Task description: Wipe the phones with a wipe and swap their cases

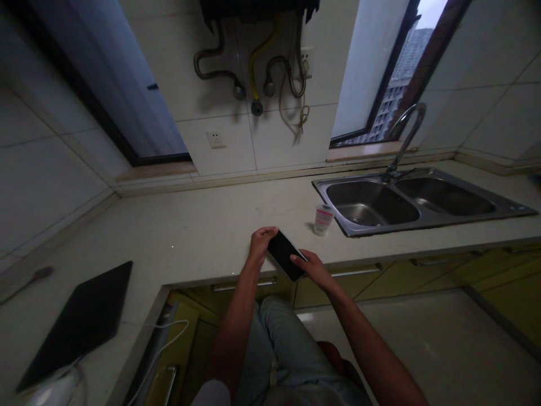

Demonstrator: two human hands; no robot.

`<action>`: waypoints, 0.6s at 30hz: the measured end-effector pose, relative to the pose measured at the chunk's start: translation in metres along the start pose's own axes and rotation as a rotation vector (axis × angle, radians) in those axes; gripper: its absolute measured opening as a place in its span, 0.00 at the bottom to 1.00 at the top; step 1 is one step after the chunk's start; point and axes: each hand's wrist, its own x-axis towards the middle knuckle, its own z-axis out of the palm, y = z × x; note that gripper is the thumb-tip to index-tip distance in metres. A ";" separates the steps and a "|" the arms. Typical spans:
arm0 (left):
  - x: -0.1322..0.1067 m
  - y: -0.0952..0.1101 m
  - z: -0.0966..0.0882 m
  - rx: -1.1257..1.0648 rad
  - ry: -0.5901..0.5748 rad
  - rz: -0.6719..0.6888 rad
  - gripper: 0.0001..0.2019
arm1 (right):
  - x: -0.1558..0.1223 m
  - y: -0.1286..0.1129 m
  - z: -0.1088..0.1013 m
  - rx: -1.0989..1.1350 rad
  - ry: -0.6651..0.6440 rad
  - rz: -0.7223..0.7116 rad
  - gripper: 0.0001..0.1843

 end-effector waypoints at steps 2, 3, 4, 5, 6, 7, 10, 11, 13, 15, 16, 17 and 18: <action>-0.005 -0.005 0.001 -0.126 0.039 -0.003 0.25 | 0.002 0.002 0.001 0.039 0.085 0.006 0.25; -0.008 -0.008 0.002 -0.182 0.039 -0.032 0.27 | 0.004 0.003 0.001 0.063 0.131 0.012 0.25; -0.012 -0.010 0.002 -0.216 0.019 -0.082 0.28 | 0.005 0.004 0.001 0.082 0.176 0.017 0.25; -0.017 -0.012 0.004 -0.228 -0.018 -0.143 0.30 | 0.007 0.005 0.002 0.087 0.216 0.019 0.25; -0.022 -0.014 0.006 -0.225 -0.062 -0.200 0.31 | 0.009 0.005 0.003 0.069 0.251 0.015 0.25; -0.026 -0.016 0.009 -0.217 -0.103 -0.242 0.32 | 0.010 0.005 0.004 0.025 0.279 0.005 0.24; -0.032 -0.021 0.020 -0.180 -0.141 -0.249 0.34 | 0.012 -0.004 0.009 -0.185 0.295 -0.052 0.18; -0.031 -0.022 0.024 -0.163 -0.109 -0.233 0.35 | 0.012 -0.009 0.011 -0.245 0.264 -0.083 0.17; -0.027 -0.023 0.029 -0.121 -0.011 -0.221 0.35 | 0.010 -0.019 0.014 -0.309 0.151 -0.155 0.15; -0.021 -0.024 0.032 -0.087 0.064 -0.227 0.34 | 0.008 -0.026 0.013 -0.313 0.024 -0.203 0.16; -0.018 -0.024 0.031 -0.077 0.078 -0.226 0.34 | 0.008 -0.028 0.010 -0.296 -0.018 -0.208 0.18; -0.016 -0.025 0.030 -0.076 0.090 -0.212 0.33 | 0.008 -0.029 0.006 -0.271 -0.036 -0.201 0.20; -0.014 -0.026 0.029 -0.079 0.098 -0.186 0.31 | 0.008 -0.028 0.001 -0.238 -0.031 -0.185 0.23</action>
